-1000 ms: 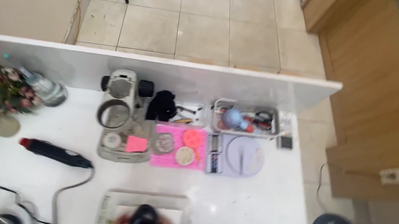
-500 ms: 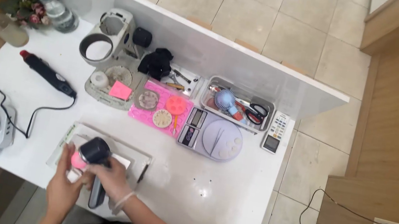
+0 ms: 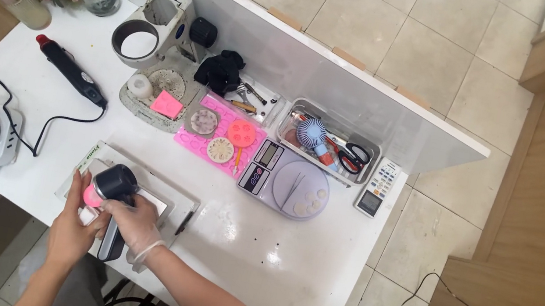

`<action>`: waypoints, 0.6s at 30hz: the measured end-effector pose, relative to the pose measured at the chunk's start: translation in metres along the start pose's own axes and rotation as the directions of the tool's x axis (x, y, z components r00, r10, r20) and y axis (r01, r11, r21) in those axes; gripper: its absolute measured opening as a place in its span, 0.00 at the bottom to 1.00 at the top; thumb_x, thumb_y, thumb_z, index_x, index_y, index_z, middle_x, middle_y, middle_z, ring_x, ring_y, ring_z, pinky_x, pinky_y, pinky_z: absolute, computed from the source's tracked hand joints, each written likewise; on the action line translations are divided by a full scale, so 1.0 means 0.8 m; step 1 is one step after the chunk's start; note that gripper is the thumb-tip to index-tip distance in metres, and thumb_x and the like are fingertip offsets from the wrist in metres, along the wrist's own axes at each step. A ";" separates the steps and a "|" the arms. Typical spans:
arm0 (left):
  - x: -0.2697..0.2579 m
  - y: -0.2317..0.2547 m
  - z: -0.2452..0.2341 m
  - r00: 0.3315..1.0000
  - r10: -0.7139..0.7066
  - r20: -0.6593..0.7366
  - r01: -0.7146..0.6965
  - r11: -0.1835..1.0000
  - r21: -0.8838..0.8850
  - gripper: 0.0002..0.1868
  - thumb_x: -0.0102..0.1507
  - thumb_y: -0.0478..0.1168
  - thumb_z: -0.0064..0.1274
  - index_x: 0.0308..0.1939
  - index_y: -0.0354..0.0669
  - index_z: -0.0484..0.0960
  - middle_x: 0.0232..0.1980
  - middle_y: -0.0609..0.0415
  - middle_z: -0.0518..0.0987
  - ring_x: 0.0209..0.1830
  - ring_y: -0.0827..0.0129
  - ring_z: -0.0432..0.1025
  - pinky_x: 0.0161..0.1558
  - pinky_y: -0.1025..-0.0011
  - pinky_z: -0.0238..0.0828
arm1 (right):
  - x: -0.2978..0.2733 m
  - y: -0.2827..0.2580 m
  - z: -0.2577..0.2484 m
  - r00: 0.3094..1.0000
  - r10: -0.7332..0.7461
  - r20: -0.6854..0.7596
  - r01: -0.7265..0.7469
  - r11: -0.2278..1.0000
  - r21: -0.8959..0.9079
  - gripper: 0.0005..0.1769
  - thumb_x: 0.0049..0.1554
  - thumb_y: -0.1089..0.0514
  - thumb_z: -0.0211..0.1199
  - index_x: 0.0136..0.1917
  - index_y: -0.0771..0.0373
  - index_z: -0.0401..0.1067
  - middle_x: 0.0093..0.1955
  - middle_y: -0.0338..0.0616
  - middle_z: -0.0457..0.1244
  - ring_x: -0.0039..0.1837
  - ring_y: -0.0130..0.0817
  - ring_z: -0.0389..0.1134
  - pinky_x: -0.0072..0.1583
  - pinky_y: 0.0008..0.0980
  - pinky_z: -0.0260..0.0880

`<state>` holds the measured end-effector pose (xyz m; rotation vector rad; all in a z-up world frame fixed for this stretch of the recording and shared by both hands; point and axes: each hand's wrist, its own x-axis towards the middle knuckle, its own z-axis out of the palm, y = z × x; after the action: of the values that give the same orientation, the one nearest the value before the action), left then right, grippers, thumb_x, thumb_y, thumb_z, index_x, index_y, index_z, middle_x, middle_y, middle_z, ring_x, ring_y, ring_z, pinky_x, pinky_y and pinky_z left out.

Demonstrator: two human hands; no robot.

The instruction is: The recorder is preparing candles by melting wax, using a heat gun to smooth surfaces, and cleaning the workstation.

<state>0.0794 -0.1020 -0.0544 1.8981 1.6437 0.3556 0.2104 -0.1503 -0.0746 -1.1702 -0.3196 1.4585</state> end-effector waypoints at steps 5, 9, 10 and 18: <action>0.003 -0.011 0.003 1.000 -0.004 0.019 0.002 0.994 0.110 0.58 0.58 0.41 0.61 0.84 0.60 0.41 0.78 0.58 0.65 0.62 0.47 0.73 0.57 0.59 0.71 | -0.004 -0.011 0.010 0.999 0.053 -0.006 -0.053 0.997 0.057 0.20 0.54 0.53 0.67 0.53 0.70 0.74 0.43 0.47 0.69 0.40 0.32 0.71 0.44 0.32 0.74; 0.011 -0.023 0.010 0.994 0.106 0.008 -0.106 0.993 0.054 0.59 0.54 0.39 0.61 0.83 0.58 0.41 0.79 0.57 0.62 0.66 0.46 0.70 0.54 0.58 0.71 | 0.010 0.001 0.003 0.999 0.037 -0.014 -0.037 0.998 0.054 0.20 0.54 0.53 0.67 0.55 0.70 0.74 0.44 0.46 0.69 0.41 0.32 0.71 0.44 0.31 0.74; 0.008 -0.020 0.008 0.998 0.062 0.018 -0.063 0.997 0.046 0.59 0.55 0.40 0.61 0.84 0.59 0.41 0.79 0.57 0.63 0.64 0.47 0.72 0.54 0.58 0.72 | 0.008 0.001 0.004 0.999 0.034 -0.012 -0.034 0.999 0.032 0.20 0.54 0.54 0.68 0.55 0.70 0.74 0.44 0.46 0.70 0.42 0.31 0.72 0.45 0.30 0.75; 0.001 -0.003 0.003 1.000 0.014 0.024 -0.016 0.997 0.072 0.59 0.55 0.39 0.63 0.82 0.56 0.41 0.80 0.55 0.60 0.62 0.47 0.72 0.55 0.58 0.72 | -0.004 -0.012 -0.005 0.993 0.078 0.086 -0.084 0.994 0.075 0.21 0.57 0.54 0.68 0.58 0.71 0.72 0.44 0.45 0.69 0.40 0.32 0.71 0.42 0.30 0.75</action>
<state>0.0791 -0.1016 -0.0581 1.9611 1.6475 0.2829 0.2189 -0.1518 -0.0680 -1.0715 -0.2717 1.5800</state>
